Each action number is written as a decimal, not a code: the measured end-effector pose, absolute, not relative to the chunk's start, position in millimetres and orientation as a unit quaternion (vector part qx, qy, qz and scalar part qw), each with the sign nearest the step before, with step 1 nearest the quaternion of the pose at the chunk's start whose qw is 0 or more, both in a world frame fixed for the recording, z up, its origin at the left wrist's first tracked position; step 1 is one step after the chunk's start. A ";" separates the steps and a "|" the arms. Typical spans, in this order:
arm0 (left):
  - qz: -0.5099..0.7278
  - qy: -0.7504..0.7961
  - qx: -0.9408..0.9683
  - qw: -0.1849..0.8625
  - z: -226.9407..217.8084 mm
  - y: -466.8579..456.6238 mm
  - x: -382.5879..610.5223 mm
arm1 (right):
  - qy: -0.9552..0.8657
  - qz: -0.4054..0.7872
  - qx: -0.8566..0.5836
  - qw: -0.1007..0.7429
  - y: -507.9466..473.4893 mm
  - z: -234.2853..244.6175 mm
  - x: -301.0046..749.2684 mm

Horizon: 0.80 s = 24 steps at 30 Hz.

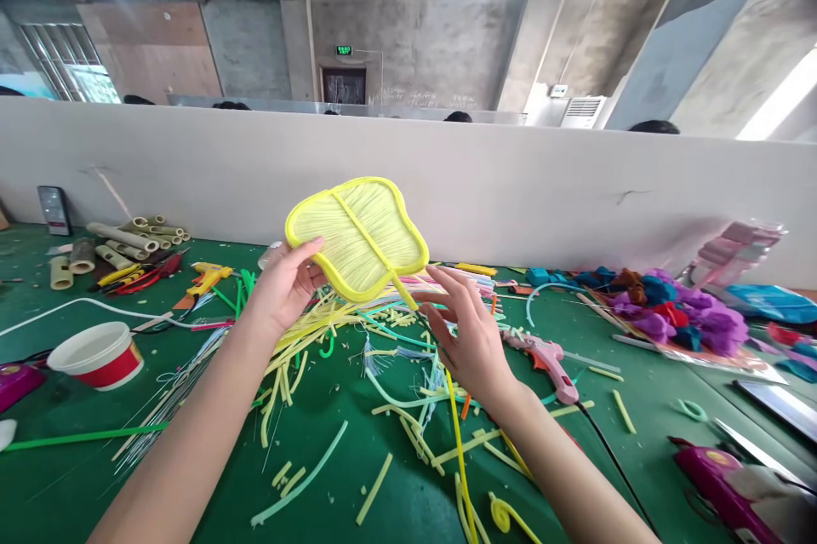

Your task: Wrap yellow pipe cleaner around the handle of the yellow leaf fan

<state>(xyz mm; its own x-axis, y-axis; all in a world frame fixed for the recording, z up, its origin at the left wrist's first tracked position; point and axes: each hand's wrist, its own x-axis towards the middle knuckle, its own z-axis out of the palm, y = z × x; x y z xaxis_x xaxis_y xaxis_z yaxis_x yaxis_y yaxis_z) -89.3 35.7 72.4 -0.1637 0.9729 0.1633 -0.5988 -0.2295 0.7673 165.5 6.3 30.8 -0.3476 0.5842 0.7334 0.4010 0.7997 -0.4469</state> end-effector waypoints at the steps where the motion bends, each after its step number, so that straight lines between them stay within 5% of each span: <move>1: 0.714 0.279 0.339 0.546 75.2 34.3 -92.2 | -0.809 0.072 -0.316 0.490 6.3 32.6 165.7; 4: 0.723 0.284 0.365 0.513 80.1 31.7 -97.9 | -0.806 0.036 -0.359 0.469 1.2 40.8 165.7; 11: 0.703 0.330 0.463 0.428 80.0 28.2 -101.4 | -0.870 0.027 -0.415 0.265 -7.6 30.0 150.4; 24: 0.648 0.372 0.500 0.437 77.6 23.9 -88.9 | -0.855 0.021 -0.437 0.279 -1.8 0.7 133.9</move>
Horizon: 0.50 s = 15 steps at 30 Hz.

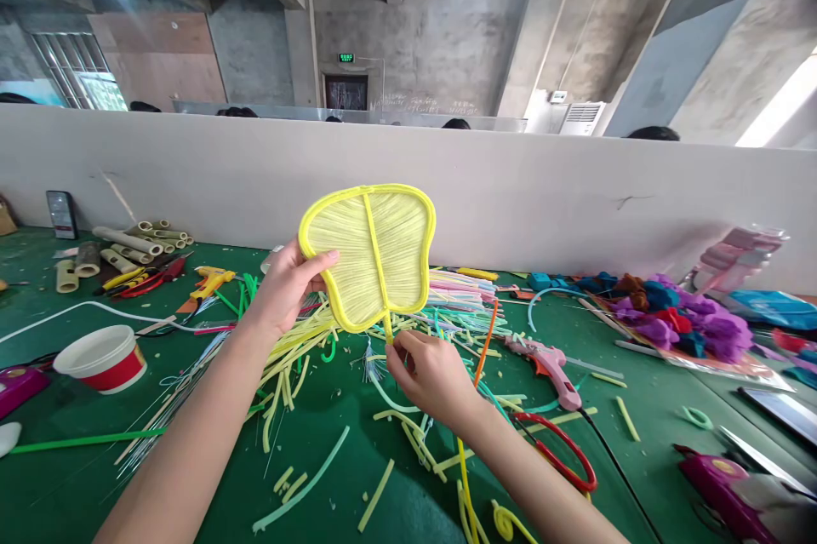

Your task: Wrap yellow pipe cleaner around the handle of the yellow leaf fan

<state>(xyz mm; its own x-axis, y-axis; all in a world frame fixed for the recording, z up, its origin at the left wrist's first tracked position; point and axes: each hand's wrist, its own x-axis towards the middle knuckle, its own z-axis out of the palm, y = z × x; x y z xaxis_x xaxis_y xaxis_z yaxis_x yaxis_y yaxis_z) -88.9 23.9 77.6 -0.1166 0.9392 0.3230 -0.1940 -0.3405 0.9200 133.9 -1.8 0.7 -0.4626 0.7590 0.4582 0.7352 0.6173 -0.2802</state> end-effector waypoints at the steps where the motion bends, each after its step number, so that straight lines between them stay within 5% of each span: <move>1: 0.647 0.372 0.503 0.436 77.2 24.0 -88.4 | -0.851 0.023 -0.442 0.283 -1.5 -0.7 133.1; 15: 0.628 0.376 0.510 0.451 74.7 24.0 -84.7 | -0.818 0.081 -0.457 0.340 -2.2 -6.5 127.7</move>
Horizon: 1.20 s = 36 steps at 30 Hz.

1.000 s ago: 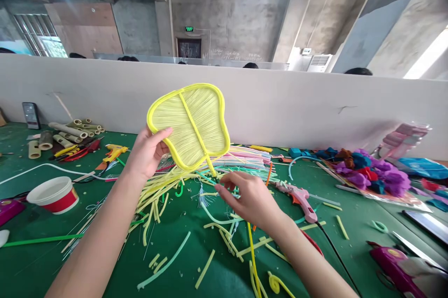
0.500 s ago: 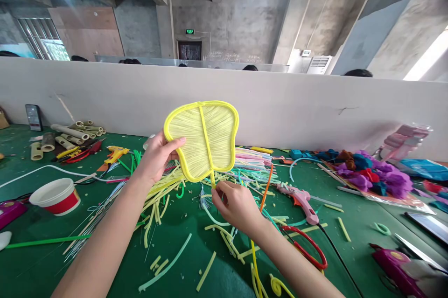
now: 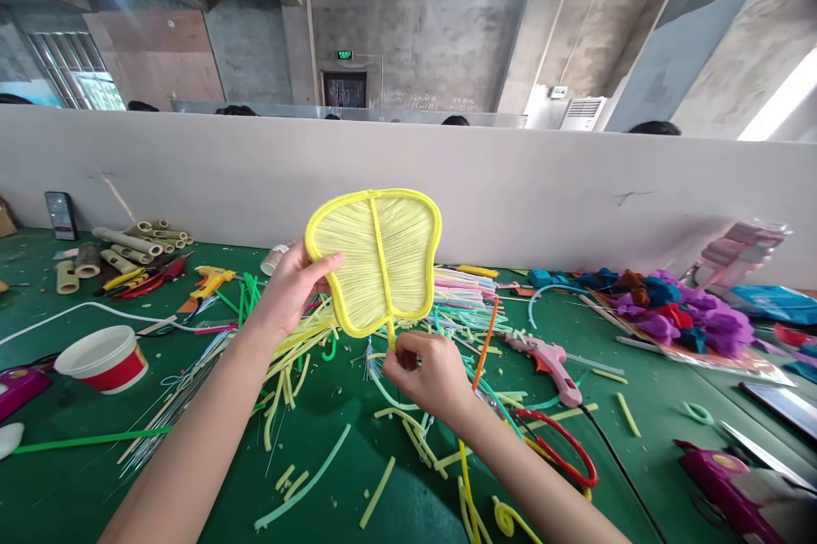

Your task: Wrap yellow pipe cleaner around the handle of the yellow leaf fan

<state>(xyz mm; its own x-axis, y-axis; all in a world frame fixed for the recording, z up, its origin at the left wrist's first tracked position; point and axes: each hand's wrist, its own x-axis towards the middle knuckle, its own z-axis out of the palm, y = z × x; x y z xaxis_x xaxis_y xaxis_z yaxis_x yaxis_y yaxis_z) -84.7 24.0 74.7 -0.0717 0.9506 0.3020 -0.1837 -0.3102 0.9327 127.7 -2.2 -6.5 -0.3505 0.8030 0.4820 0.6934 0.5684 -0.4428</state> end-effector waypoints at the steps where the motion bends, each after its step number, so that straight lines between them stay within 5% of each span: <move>1: 0.627 0.374 0.511 0.454 75.1 24.0 -85.3 | -0.816 0.088 -0.457 0.343 -2.4 -6.6 127.4; 12: 0.609 0.312 0.429 0.590 49.0 33.9 -64.7 | -0.799 0.181 -0.455 0.349 -1.7 -11.2 124.4; 22: 0.665 0.315 0.371 0.567 35.1 60.9 -96.9 | -0.721 0.415 -0.444 0.332 21.3 -6.4 139.9; 36: 0.674 0.292 0.347 0.583 41.2 55.2 -83.7 | -0.732 0.495 -0.380 0.273 6.1 -17.4 124.3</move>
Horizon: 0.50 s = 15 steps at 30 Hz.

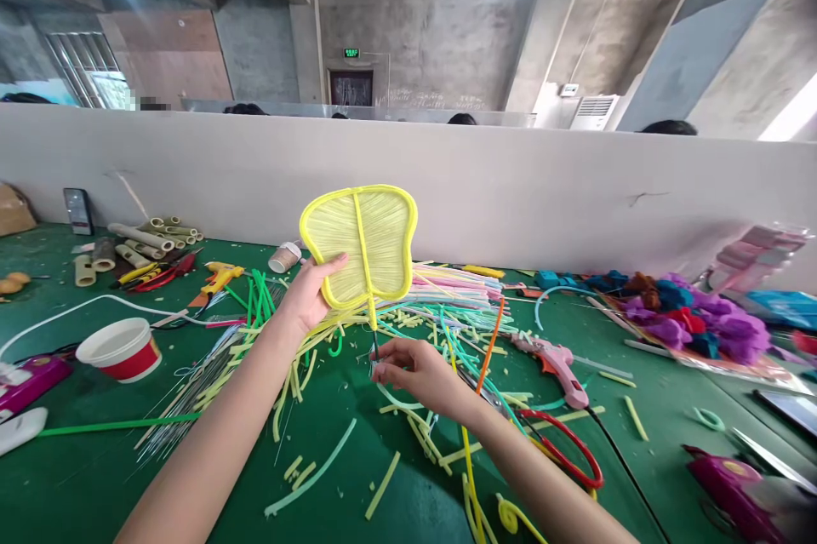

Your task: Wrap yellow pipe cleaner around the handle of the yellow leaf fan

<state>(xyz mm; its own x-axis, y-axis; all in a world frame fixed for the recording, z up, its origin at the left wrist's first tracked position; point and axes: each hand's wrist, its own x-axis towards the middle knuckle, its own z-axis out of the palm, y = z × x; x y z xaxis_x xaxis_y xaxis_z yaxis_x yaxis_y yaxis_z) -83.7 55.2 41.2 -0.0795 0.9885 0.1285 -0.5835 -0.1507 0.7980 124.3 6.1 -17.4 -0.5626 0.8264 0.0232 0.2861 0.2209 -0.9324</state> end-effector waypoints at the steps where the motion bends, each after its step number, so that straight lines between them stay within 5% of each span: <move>1: 0.679 0.290 0.343 0.580 42.7 54.2 -82.8 | -0.734 0.497 -0.375 0.272 5.2 -14.7 124.7; 15: 0.702 0.299 0.313 0.565 67.5 44.1 -105.9 | -0.663 0.237 -0.486 0.517 17.8 52.5 186.6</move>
